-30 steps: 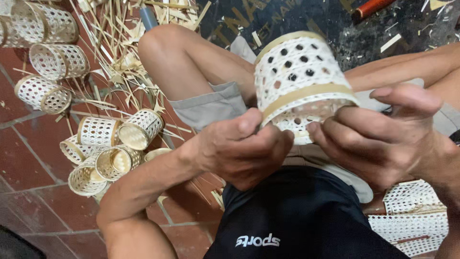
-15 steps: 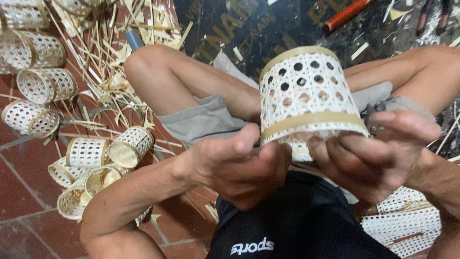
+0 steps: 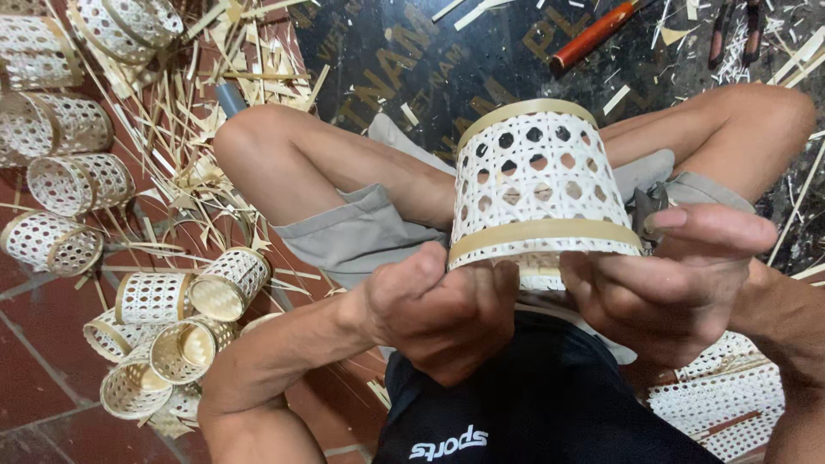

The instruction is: The person sits cross-legged on the floor and weaves thin bamboo strips into small cylindrical baskets. They use pliers to trim strips and a hammer to tap them into place, then attach a circular bamboo base to complete the basket.

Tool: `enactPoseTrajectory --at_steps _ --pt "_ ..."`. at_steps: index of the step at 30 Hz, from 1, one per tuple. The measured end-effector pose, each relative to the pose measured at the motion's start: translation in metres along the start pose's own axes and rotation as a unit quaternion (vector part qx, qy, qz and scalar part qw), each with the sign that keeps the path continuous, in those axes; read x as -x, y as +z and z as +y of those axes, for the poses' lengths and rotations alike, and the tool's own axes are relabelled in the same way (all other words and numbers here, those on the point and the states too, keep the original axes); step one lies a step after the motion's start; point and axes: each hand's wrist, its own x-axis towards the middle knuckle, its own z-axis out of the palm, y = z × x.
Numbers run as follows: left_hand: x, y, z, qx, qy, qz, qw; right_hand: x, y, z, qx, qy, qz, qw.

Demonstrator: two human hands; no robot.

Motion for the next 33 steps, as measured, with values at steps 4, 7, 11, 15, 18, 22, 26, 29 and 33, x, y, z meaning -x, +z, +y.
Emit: enactPoseTrajectory --at_steps 4,7,11,15,18,22,26,29,33 --pt "0.003 0.004 -0.002 0.050 -0.017 -0.004 0.999 -0.026 -0.027 -0.001 0.008 0.098 -0.127 0.987" --pt "0.006 0.007 -0.003 0.082 -0.038 -0.017 0.996 -0.030 -0.025 0.006 -0.012 0.047 -0.154 0.987" --pt "0.010 0.008 -0.007 0.074 -0.011 -0.016 0.997 -0.029 -0.021 0.006 0.017 0.033 -0.124 0.992" --pt "0.009 0.006 -0.007 0.061 -0.006 -0.013 0.998 -0.026 -0.030 -0.002 0.029 0.027 -0.204 0.978" --pt "0.006 0.004 -0.006 0.026 -0.017 -0.010 0.999 -0.028 -0.027 -0.001 0.034 -0.032 -0.149 0.988" --pt "0.002 0.000 -0.006 0.016 -0.043 -0.008 0.999 -0.045 -0.028 0.003 0.040 -0.020 -0.167 0.985" --pt "0.002 0.001 -0.006 0.036 -0.048 -0.010 0.998 -0.056 -0.038 0.001 -0.052 0.072 -0.243 0.966" --pt "0.003 0.002 -0.002 0.052 -0.064 -0.016 0.996 -0.044 -0.029 0.001 -0.057 0.045 -0.171 0.983" --pt "0.005 0.003 0.004 0.074 -0.103 -0.013 0.992 -0.031 -0.015 -0.003 -0.060 0.056 -0.121 0.989"
